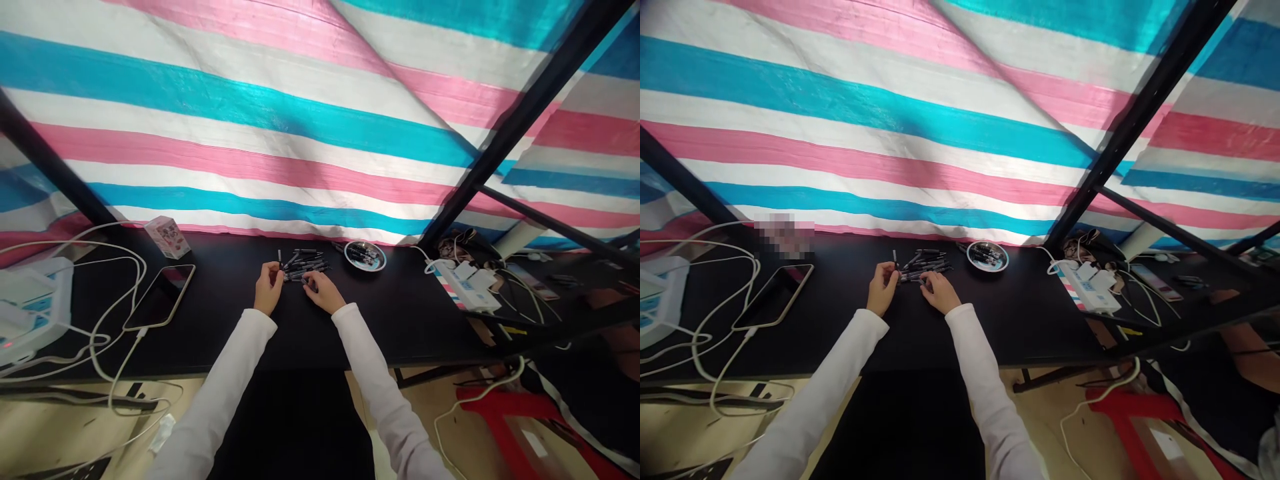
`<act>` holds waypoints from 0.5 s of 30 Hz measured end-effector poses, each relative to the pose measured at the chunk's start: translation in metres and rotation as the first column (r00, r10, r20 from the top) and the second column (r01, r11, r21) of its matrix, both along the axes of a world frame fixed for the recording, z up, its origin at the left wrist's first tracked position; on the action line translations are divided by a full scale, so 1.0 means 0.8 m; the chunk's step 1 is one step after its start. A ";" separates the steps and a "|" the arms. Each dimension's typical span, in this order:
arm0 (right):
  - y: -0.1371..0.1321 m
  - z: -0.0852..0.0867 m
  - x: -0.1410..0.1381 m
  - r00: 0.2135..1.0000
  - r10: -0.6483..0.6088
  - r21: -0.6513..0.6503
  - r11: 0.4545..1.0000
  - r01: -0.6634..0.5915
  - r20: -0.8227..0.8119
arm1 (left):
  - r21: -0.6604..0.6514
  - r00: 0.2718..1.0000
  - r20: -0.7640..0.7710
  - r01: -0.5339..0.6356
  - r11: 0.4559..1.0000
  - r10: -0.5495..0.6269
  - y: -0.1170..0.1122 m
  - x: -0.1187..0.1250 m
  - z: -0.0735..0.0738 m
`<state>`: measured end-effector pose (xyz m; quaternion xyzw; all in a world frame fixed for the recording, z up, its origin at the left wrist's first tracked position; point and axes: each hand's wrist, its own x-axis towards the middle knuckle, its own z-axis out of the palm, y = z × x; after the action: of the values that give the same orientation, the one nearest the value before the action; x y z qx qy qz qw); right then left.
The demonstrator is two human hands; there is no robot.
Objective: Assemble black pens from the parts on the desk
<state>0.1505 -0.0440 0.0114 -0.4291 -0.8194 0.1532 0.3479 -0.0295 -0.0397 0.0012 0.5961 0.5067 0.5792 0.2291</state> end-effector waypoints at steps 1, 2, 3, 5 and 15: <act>0.001 0.000 -0.001 0.995 -0.007 -0.036 0.999 0.004 -0.102 | -0.004 1.000 0.022 0.002 1.000 -0.002 0.001 0.000 0.000; 0.001 0.000 -0.002 0.980 -0.025 -0.074 0.997 0.010 -0.198 | -0.007 0.999 0.043 0.005 1.000 -0.004 0.001 -0.001 -0.001; 0.002 -0.001 -0.003 0.959 -0.047 -0.108 0.994 0.017 -0.280 | -0.011 0.998 0.066 0.007 1.000 -0.006 0.002 -0.001 -0.001; 0.003 -0.002 -0.003 0.914 -0.086 -0.152 0.988 0.027 -0.397 | -0.013 0.992 0.123 0.005 1.000 -0.003 0.003 -0.001 -0.001; 0.002 -0.011 -0.009 0.989 0.016 -0.070 0.997 -0.027 -0.149 | 0.043 0.938 0.340 0.063 0.997 -0.074 0.003 0.001 0.001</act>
<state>0.1433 -0.0424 0.0023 -0.4199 -0.7896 0.2179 0.3907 -0.0285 -0.0370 0.0023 0.5075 0.4292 0.6733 0.3237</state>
